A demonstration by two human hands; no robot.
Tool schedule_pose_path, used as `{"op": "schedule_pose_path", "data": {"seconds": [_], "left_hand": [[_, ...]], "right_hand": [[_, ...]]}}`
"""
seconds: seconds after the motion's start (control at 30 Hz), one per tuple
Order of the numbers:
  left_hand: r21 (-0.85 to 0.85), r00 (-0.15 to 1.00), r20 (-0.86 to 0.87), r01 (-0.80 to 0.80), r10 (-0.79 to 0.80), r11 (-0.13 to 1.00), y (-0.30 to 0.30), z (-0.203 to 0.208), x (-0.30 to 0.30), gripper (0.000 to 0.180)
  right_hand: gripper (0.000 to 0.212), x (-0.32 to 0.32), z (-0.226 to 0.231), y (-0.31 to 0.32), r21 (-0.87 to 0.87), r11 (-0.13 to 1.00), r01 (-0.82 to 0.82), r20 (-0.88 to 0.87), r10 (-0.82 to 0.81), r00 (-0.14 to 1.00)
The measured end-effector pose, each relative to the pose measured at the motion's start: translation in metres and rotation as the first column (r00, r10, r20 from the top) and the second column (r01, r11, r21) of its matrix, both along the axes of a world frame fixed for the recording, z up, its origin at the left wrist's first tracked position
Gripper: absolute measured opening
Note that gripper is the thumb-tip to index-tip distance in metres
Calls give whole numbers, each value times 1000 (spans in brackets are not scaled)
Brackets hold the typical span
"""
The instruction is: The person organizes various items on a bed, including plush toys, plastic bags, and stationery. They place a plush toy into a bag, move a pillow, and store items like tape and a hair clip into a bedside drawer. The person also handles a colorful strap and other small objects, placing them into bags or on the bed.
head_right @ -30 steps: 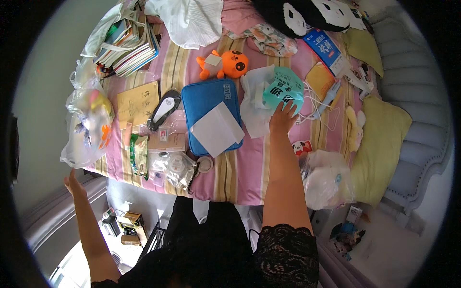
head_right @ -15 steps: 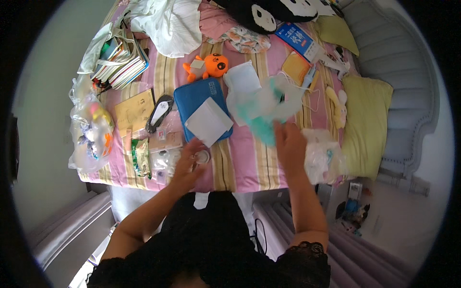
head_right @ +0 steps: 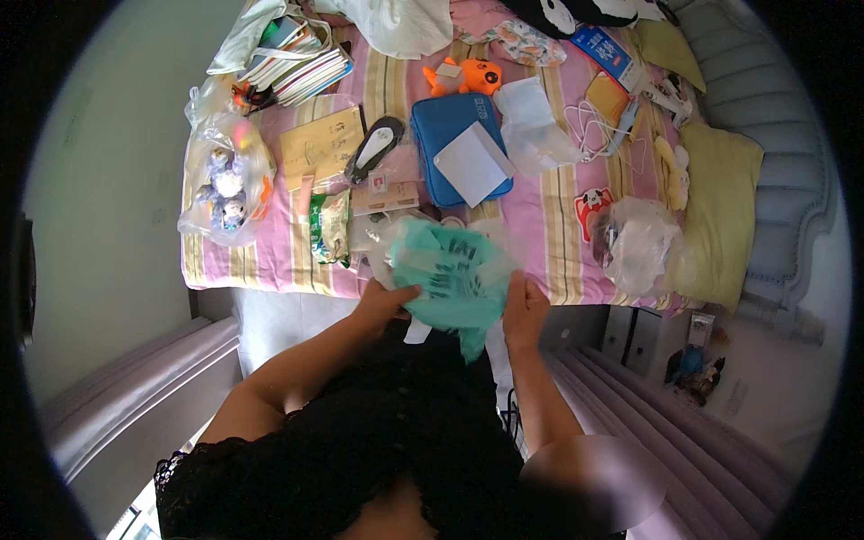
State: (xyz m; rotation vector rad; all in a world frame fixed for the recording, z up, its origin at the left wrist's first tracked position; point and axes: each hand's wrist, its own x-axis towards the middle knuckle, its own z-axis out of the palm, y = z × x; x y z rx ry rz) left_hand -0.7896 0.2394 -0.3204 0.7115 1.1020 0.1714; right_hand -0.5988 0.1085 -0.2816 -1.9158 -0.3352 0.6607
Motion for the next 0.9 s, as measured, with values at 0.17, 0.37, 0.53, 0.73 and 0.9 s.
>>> {"op": "schedule_pose_path", "data": {"seconds": [0.17,0.37,0.53,0.73,0.9], "left_hand": [[18,967,-253,18,-13,1000,17,-33,-80,54],[891,907,-419,403,38,208,14,25,-114,105],[863,871,-491,487,-7,137,34,-9,-92,75],[763,816,-578,538,7,359,82,-49,-159,45],[671,852,-428,524,-302,525,60,-43,-187,37]], "right_hand": [[44,-28,-21,21,59,976,210,49,-213,976],[29,-79,-2,30,46,984,-172,189,161,969],[27,-130,20,29,118,665,-738,96,732,675],[22,-75,25,-15,57,775,-629,-225,624,748],[16,-21,-30,-32,-20,852,-524,-604,407,686]]}}
